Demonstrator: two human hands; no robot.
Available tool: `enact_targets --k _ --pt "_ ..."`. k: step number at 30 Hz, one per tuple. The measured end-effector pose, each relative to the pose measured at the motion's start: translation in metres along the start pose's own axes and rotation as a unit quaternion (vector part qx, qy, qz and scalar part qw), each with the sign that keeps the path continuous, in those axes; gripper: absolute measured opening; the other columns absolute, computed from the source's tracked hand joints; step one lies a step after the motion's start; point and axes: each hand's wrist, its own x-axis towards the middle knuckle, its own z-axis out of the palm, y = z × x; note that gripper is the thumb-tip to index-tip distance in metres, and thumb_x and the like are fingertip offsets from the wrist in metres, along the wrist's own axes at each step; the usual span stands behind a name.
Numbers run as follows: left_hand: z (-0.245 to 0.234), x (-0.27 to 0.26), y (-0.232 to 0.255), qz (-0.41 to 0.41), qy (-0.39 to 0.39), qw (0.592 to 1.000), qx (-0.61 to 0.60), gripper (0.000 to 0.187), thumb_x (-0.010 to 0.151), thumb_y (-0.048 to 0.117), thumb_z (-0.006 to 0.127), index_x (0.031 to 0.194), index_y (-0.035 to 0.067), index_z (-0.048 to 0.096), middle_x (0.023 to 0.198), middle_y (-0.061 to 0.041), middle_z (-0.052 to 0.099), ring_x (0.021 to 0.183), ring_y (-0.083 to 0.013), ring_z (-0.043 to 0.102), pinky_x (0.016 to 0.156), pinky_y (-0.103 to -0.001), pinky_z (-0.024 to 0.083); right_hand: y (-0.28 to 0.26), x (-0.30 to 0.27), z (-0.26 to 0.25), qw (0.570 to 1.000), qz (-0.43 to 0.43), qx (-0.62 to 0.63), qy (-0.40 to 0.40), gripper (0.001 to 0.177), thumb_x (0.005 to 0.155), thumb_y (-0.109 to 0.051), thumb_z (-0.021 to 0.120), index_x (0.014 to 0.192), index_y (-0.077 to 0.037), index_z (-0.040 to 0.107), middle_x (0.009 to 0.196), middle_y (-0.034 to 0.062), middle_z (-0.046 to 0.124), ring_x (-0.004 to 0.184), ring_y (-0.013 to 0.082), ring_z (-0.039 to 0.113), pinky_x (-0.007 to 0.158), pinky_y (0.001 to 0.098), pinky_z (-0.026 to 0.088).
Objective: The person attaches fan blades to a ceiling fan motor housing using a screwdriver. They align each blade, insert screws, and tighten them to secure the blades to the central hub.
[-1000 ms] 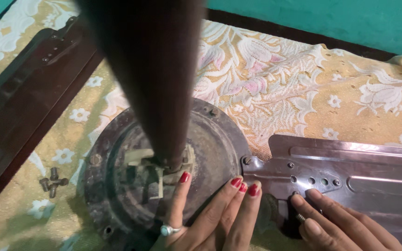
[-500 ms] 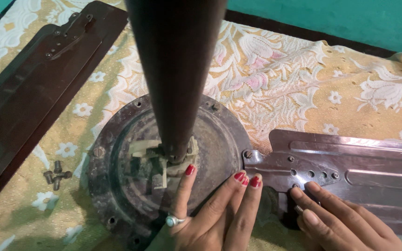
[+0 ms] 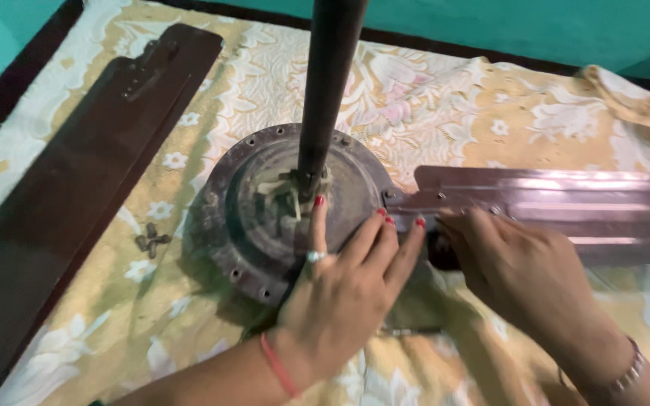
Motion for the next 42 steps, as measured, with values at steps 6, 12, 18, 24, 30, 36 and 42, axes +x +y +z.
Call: enact_targets --k 6,12,18,24,30,36,42 --pt "0.006 -0.002 -0.001 -0.005 0.021 1.0 -0.004 0.052 0.095 0.01 0.049 0.146 0.003 0.053 0.129 -0.014 0.064 0.134 -0.026 0.053 0.118 -0.075 0.021 -0.01 0.015 -0.008 0.995 0.033 0.053 0.073 0.013 0.093 -0.017 0.072 0.097 -0.005 0.07 0.091 0.0119 0.074 0.069 0.0303 0.07 0.057 0.0417 0.054" --pt "0.017 -0.006 -0.003 -0.013 0.051 0.999 0.006 0.055 0.088 0.012 0.056 0.143 0.004 0.056 0.133 -0.011 0.064 0.136 -0.0273 0.051 0.12 -0.069 0.019 -0.026 0.012 0.0 0.959 0.108 0.207 0.159 0.018 0.093 -0.011 0.072 0.109 -0.004 0.075 0.105 0.0152 0.076 0.085 0.0281 0.077 0.072 0.0361 0.061" --pt "0.019 -0.004 -0.004 0.005 0.03 0.999 0.028 0.054 0.087 0.012 0.06 0.14 0.003 0.054 0.132 -0.013 0.064 0.137 -0.0279 0.051 0.122 -0.068 0.018 -0.036 0.018 0.007 0.93 0.113 0.319 0.141 0.029 0.091 -0.006 0.07 0.121 -0.004 0.072 0.105 0.0112 0.078 0.088 0.0197 0.078 0.076 0.0311 0.062" --pt "0.018 0.0 -0.011 -0.075 0.026 0.991 -0.108 0.078 0.09 0.021 0.07 0.156 0.006 0.031 0.126 -0.02 0.065 0.137 -0.0323 0.05 0.125 -0.064 0.016 -0.024 0.015 0.012 0.937 0.113 0.287 0.167 0.022 0.091 -0.005 0.073 0.113 -0.003 0.078 0.101 0.0121 0.08 0.089 0.0185 0.078 0.076 0.0299 0.062" --pt "0.015 -0.007 -0.011 -0.06 0.169 0.972 -0.149 0.08 0.088 0.026 0.074 0.154 0.006 0.034 0.138 -0.023 0.058 0.138 -0.037 0.05 0.123 -0.056 0.026 -0.024 0.019 0.016 0.912 0.129 0.363 0.142 0.022 0.093 -0.009 0.072 0.115 -0.005 0.077 0.096 0.0075 0.081 0.078 0.0095 0.076 0.069 0.0256 0.061" --pt "0.007 -0.012 -0.012 -0.071 0.22 0.946 -0.229 0.061 0.095 0.019 0.069 0.147 0.002 0.044 0.139 -0.025 0.057 0.139 -0.041 0.051 0.123 -0.052 0.037 -0.026 0.03 0.01 0.936 0.113 0.328 0.066 0.018 0.093 -0.011 0.072 0.108 -0.008 0.081 0.093 0.0057 0.083 0.061 0.012 0.069 0.055 0.0288 0.056" --pt "0.008 -0.011 -0.013 -0.078 0.234 0.932 -0.264 0.05 0.097 0.014 0.066 0.142 0.0 0.048 0.135 -0.024 0.061 0.135 -0.0412 0.055 0.122 -0.05 0.041 -0.027 0.031 0.009 0.952 0.025 0.285 0.108 0.021 0.092 -0.012 0.074 0.112 -0.012 0.08 0.1 0.0076 0.079 0.076 0.0102 0.075 0.062 0.0255 0.06"
